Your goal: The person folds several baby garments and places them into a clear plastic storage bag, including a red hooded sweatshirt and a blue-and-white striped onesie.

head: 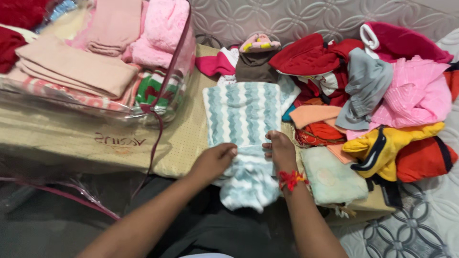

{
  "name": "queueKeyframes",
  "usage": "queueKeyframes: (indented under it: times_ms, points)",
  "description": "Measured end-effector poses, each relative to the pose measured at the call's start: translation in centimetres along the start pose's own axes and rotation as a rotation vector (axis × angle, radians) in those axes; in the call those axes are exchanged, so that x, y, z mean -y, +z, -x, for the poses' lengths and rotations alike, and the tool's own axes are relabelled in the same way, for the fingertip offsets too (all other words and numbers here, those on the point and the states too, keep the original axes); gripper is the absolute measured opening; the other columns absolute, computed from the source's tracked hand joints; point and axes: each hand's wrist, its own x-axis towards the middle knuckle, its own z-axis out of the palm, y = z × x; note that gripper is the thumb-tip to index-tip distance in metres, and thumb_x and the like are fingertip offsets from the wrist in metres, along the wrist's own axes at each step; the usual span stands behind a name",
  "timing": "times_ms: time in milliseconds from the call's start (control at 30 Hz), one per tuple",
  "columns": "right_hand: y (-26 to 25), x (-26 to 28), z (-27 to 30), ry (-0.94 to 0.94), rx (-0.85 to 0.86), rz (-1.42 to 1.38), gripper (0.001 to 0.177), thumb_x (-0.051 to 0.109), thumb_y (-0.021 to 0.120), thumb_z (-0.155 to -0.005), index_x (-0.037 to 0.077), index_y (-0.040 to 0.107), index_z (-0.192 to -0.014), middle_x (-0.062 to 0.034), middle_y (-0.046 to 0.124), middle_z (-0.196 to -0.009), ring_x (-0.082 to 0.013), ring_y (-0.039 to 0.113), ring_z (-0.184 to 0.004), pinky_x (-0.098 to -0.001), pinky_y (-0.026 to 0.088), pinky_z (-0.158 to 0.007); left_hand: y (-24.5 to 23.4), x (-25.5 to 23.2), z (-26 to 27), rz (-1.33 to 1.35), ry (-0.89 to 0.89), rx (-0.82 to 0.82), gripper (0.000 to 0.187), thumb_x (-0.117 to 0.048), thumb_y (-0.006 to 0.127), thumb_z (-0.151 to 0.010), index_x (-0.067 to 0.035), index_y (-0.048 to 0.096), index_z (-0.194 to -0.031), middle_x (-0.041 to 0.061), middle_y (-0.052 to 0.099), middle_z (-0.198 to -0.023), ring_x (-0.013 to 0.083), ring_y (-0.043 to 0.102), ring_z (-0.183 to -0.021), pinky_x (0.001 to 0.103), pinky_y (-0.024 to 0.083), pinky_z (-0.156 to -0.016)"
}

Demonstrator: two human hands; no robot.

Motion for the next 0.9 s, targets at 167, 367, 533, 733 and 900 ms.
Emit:
queueKeyframes:
  times_ms: [167, 367, 533, 733, 900]
  points:
    - [-3.8, -2.9, 7.1, -0.629, -0.256, 0.590, 0.027, 0.022, 0.063, -0.102, -0.001, 0.071, -0.114, -0.0080, 0.071, -0.106, -0.0138, 0.066, -0.094, -0.0305, 0.053, -0.083, 2.2, -1.6, 1.6, -0.427, 0.196, 0.252, 0.066, -0.044, 0.078, -0.078, -0.016, 0.063, -0.136, 0.010, 0.074, -0.115, 0.0332, 0.071, -0.102, 0.045, 0.054, -0.087]
    - [-7.7, -7.1, 19.1, -0.091, -0.427, 0.233, 0.027, 0.026, 0.067, -0.099, 0.001, 0.068, -0.108, -0.0077, 0.066, -0.077, -0.0116, 0.059, -0.064, -0.0283, 0.047, -0.059, 4.6, -4.4, 1.7, -0.459, 0.545, 0.843, 0.071, -0.051, 0.079, -0.075, -0.018, 0.063, -0.137, 0.014, 0.070, -0.120, 0.0336, 0.066, -0.111, 0.048, 0.052, -0.091]
    - [-8.7, -7.0, 23.3, 0.089, -0.382, 0.231, 0.035, 0.033, 0.070, -0.091, 0.000, 0.071, -0.103, -0.0077, 0.069, -0.072, -0.0129, 0.059, -0.059, -0.0313, 0.049, -0.056, 6.0, -5.4, 2.7, -0.670, 0.680, 0.890, 0.055, -0.042, 0.077, -0.070, -0.017, 0.072, -0.119, 0.013, 0.072, -0.109, 0.0362, 0.067, -0.105, 0.049, 0.054, -0.081]
    - [-3.0, -1.5, 21.6, 0.032, -0.192, 0.805, 0.054, 0.052, 0.075, -0.076, 0.009, 0.073, -0.110, -0.0115, 0.070, -0.086, -0.0290, 0.070, -0.073, -0.0419, 0.055, -0.068, 6.0, -5.2, -1.8, -0.445, 0.440, 0.637, 0.036, -0.043, 0.070, -0.085, -0.011, 0.074, -0.100, 0.013, 0.073, -0.095, 0.0328, 0.070, -0.090, 0.046, 0.053, -0.078]
    - [-1.7, -1.5, 18.9, -0.221, -0.256, 0.974, 0.047, 0.038, 0.080, -0.079, 0.005, 0.068, -0.110, -0.0187, 0.072, -0.098, -0.0416, 0.066, -0.098, -0.0487, 0.052, -0.086, 6.1, -3.2, -4.4, -0.113, 0.312, 0.555, 0.037, -0.041, 0.065, -0.094, -0.007, 0.069, -0.107, 0.010, 0.074, -0.095, 0.0204, 0.069, -0.089, 0.036, 0.054, -0.079]
